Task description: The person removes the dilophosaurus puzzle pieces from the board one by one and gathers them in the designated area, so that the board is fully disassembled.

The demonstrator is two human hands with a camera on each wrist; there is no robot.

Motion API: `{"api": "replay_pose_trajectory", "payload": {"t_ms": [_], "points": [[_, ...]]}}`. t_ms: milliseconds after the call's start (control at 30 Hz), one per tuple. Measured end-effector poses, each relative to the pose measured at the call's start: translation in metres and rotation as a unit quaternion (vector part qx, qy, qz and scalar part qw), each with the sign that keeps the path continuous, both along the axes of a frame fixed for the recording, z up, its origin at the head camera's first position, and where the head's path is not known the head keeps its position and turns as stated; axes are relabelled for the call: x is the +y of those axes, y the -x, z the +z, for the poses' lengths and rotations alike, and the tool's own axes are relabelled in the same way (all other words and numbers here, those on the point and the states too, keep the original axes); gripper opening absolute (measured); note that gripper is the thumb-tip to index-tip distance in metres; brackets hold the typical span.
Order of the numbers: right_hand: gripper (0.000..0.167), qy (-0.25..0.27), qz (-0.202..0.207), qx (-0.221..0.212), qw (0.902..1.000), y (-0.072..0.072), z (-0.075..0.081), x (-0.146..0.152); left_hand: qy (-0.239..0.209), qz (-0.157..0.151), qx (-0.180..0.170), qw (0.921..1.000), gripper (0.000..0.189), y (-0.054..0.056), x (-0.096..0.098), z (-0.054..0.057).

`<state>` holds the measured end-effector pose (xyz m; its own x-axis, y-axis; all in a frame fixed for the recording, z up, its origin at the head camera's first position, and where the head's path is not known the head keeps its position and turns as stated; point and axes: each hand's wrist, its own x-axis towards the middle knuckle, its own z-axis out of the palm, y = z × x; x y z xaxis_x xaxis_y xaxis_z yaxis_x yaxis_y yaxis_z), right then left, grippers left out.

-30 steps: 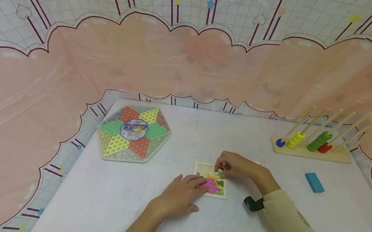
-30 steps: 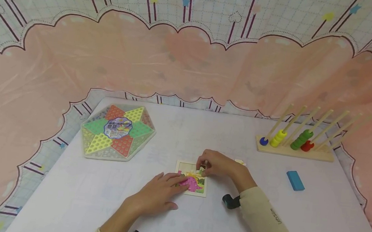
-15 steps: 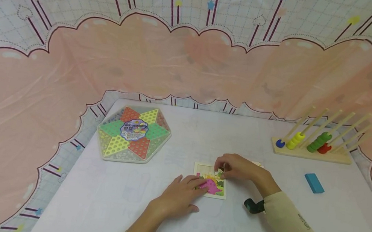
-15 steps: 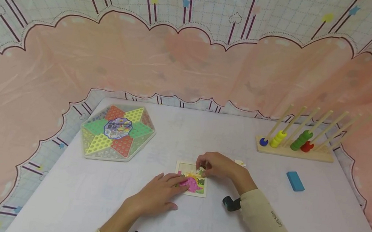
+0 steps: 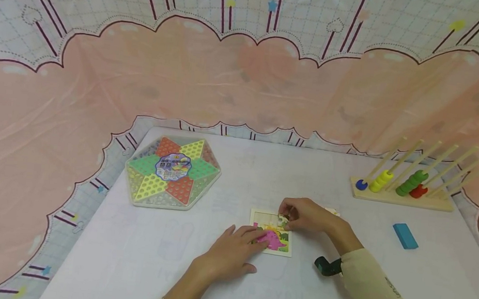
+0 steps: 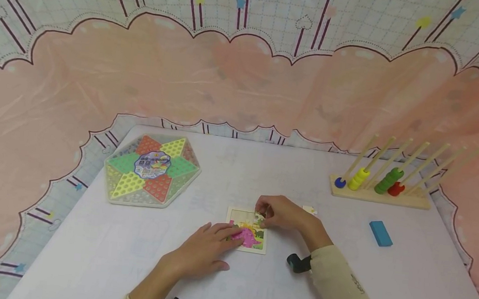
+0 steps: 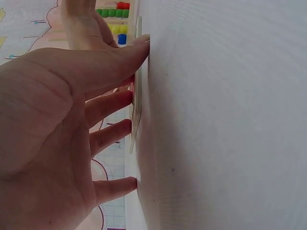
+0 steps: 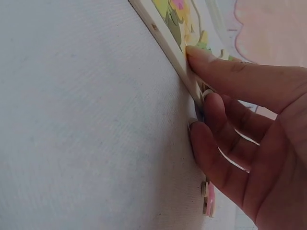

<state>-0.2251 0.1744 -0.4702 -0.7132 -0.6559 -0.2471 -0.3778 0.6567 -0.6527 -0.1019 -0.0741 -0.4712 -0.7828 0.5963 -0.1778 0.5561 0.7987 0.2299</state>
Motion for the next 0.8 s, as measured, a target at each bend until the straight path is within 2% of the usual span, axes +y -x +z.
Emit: {"api": "replay_pose_trajectory", "payload": {"t_ms": [200, 400, 567, 800], "points": [[0.026, 0.006, 0.002, -0.001, 1.0000, -0.001, -0.001, 0.003, -0.001, 0.003, -0.004, 1.0000, 0.067, 0.001, 0.001, -0.001], [0.023, 0.036, 0.008, 0.005, 0.9993, -0.005, 0.000, 0.005, 0.005, 0.004, -0.010, 0.9999, 0.067, 0.001, 0.002, -0.001], [0.022, 0.051, -0.005, 0.006, 0.9987, -0.007, 0.004, 0.007, 0.008, 0.003, -0.007, 0.9999, 0.067, 0.001, 0.002, 0.000], [0.022, 0.061, -0.031, -0.031, 0.9972, -0.006, 0.005, 0.012, 0.009, 0.002, -0.003, 1.0000, 0.066, 0.000, 0.002, 0.002]]}}
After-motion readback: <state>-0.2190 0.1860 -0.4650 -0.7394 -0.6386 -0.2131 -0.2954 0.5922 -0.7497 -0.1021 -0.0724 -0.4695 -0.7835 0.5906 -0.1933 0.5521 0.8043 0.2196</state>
